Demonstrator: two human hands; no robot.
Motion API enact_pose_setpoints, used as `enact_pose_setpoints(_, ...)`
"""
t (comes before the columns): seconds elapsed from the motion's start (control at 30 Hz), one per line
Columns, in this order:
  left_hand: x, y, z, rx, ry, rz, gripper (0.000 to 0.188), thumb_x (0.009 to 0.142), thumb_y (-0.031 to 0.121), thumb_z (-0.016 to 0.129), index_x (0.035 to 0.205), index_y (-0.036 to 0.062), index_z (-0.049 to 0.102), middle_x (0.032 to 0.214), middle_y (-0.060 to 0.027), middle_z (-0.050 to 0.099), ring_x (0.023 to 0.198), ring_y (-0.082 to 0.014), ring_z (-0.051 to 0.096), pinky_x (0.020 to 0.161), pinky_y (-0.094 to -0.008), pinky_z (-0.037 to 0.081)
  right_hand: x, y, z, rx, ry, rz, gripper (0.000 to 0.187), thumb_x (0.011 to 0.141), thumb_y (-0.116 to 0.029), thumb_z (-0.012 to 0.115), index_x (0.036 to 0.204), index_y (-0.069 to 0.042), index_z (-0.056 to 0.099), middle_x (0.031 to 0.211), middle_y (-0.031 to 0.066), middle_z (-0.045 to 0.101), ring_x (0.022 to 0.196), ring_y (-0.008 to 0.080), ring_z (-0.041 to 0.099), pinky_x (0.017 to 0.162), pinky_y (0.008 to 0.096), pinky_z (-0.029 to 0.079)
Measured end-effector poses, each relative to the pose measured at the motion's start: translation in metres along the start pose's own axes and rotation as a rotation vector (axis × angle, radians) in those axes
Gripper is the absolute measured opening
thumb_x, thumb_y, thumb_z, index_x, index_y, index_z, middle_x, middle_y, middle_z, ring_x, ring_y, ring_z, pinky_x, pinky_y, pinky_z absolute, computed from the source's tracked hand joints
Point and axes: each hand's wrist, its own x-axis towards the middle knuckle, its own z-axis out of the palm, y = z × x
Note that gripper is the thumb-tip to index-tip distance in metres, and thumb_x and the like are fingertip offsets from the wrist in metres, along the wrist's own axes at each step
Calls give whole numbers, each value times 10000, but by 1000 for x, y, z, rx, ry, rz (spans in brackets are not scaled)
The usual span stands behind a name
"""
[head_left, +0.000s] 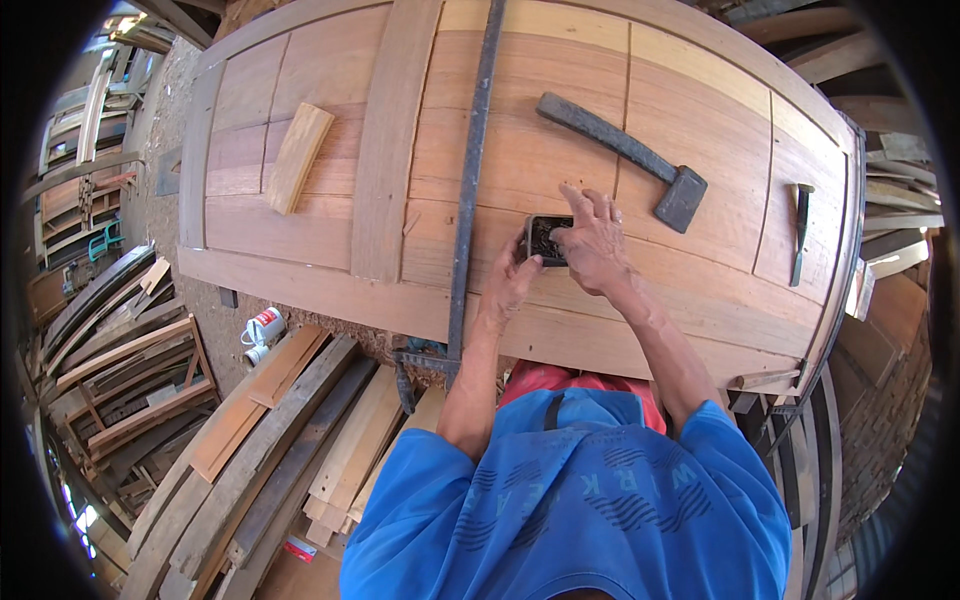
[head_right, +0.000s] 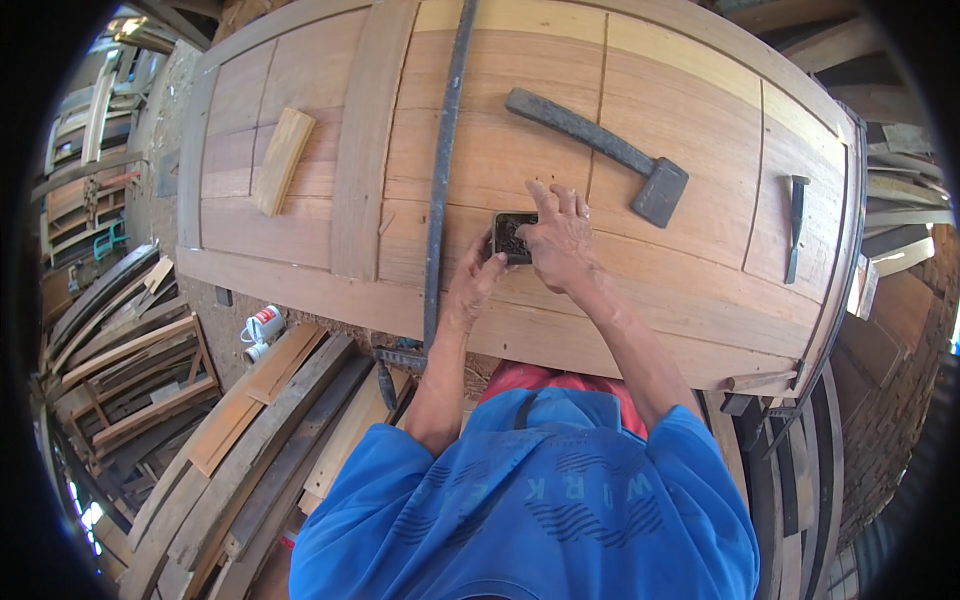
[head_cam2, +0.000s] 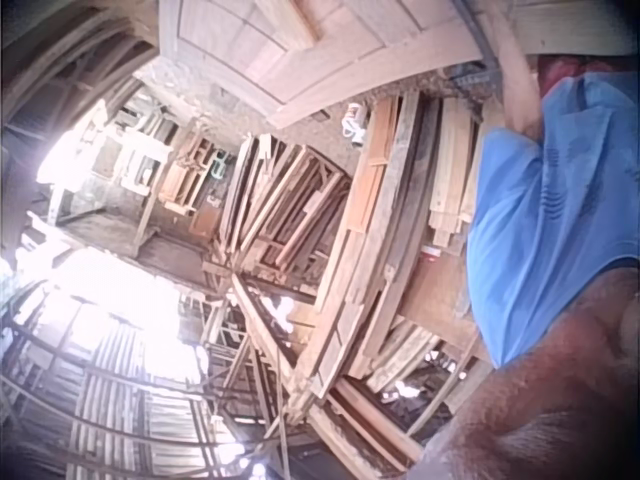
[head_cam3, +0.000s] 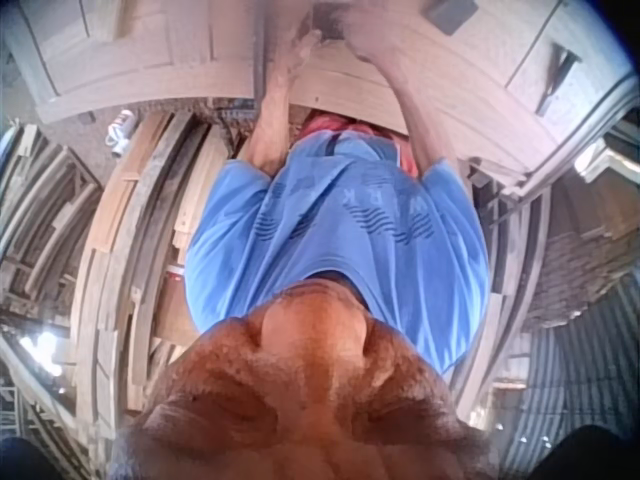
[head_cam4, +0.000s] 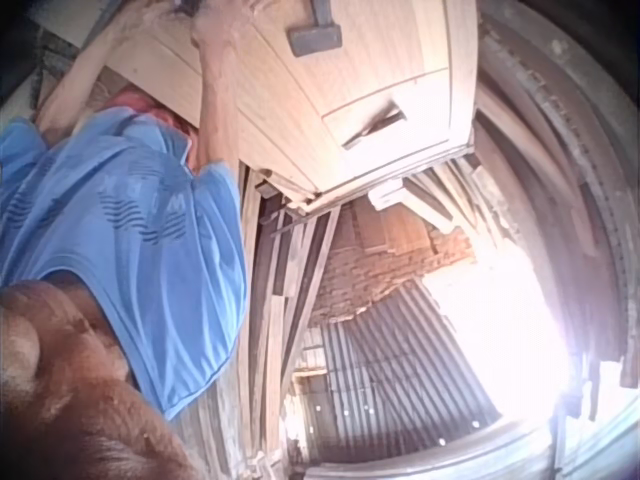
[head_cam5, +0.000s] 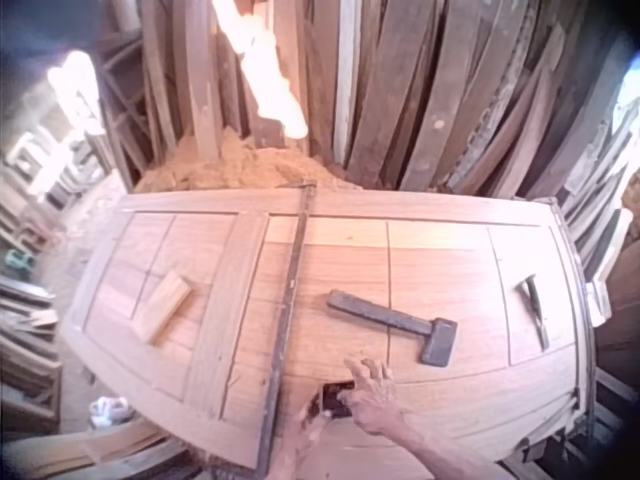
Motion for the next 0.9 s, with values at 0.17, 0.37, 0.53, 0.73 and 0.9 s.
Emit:
enact_pose_setpoints(0.17, -2, -4, -2, 35, 38, -13, 665, 1000, 51, 603, 1580, -68, 301, 1420, -174, 566, 1267, -208, 584, 1035, -333, 511, 7, 10, 18, -6, -60, -55, 199, 804, -141, 728, 974, -103, 824, 1501, 205, 482, 1382, 425, 422, 1142, 551, 354)
enact_pose_setpoints(0.37, 0, -10, -1, 62, 38, 19, 660, 994, 44, 601, 1571, -82, 305, 1430, -180, 561, 1279, -210, 572, 1056, -327, 487, 4, 10, 8, 140, -32, -8, 194, 803, -89, 747, 990, -98, 798, 1521, 176, 467, 1391, 416, 412, 1144, 546, 336)
enact_pose_setpoints(0.53, 6, -4, -6, 127, 27, -49, 669, 991, 74, 605, 1568, -92, 312, 1464, -197, 545, 1314, -212, 553, 1092, -316, 453, -3, 12, -1, 191, 82, 63, 225, 801, -50, 715, 1006, -88, 799, 1529, 180, 460, 1398, 432, 400, 1142, 555, 337)
enact_pose_setpoints(0.73, 8, -11, -13, 209, 35, 17, 604, 1007, 116, 611, 1538, -62, 386, 1375, -153, 592, 1223, -183, 583, 1039, -317, 487, 0, -5, -12, 49, -1, -62, 249, 789, -65, 713, 1007, -113, 824, 1525, 189, 463, 1394, 433, 408, 1148, 544, 349)
enact_pose_setpoints(0.9, 9, -10, -13, 256, 21, 46, 562, 1002, 98, 597, 1514, -61, 426, 1307, -129, 619, 1158, -158, 592, 1005, -312, 493, 18, -4, 3, -38, -173, -67, 236, 839, -90, 663, 1007, -96, 829, 1492, 185, 496, 1372, 415, 437, 1155, 518, 360)
